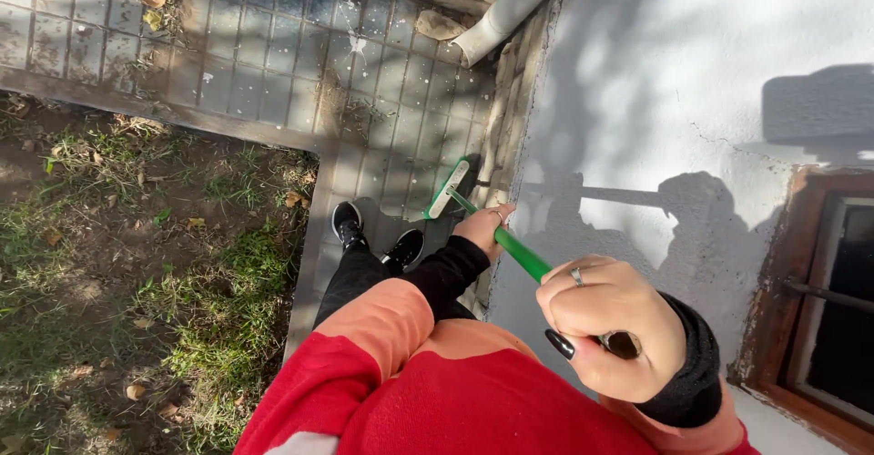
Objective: Sweeping debris from a tiled ledge next to a building wall using a long-handled broom.
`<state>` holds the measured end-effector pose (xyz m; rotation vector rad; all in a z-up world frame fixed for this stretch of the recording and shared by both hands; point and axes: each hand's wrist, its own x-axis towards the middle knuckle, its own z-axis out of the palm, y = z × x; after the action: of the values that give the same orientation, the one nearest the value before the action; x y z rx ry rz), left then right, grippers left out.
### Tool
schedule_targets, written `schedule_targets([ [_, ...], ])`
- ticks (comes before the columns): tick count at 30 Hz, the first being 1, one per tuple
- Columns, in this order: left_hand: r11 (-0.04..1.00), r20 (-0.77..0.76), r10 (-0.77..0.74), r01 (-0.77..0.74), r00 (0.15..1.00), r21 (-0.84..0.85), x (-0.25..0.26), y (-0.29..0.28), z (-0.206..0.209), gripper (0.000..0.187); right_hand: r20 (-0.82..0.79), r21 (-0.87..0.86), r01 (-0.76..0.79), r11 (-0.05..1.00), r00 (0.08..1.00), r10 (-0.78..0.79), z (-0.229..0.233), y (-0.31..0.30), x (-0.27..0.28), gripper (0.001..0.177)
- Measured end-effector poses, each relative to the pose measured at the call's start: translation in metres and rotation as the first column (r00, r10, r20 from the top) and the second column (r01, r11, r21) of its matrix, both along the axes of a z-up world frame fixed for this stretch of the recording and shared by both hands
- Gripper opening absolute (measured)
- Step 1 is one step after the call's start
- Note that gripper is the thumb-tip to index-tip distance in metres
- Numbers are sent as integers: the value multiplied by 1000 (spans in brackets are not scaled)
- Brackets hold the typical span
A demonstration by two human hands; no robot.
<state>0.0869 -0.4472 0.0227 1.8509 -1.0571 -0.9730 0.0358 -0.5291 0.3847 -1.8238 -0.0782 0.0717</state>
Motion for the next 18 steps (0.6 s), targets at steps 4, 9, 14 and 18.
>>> schedule_targets([
  [4, 998, 28, 9, -11, 1000, 55, 28, -4, 4, 51, 48, -12, 141, 990, 989, -141, -10, -1, -1, 21],
  [9, 998, 243, 47, -53, 969, 18, 76, -13, -18, 44, 142, 269, 262, 927, 941, -308, -38, -17, -5, 25],
  [14, 987, 317, 154, -130, 936, -94, 117, -5, -39, 45, 175, 271, 315, 910, 913, -369, -49, -7, 12, 25],
  [18, 998, 310, 38, -51, 950, 35, 125, -3, -2, 39, 127, 312, 367, 876, 898, -421, -23, -12, 14, 26],
])
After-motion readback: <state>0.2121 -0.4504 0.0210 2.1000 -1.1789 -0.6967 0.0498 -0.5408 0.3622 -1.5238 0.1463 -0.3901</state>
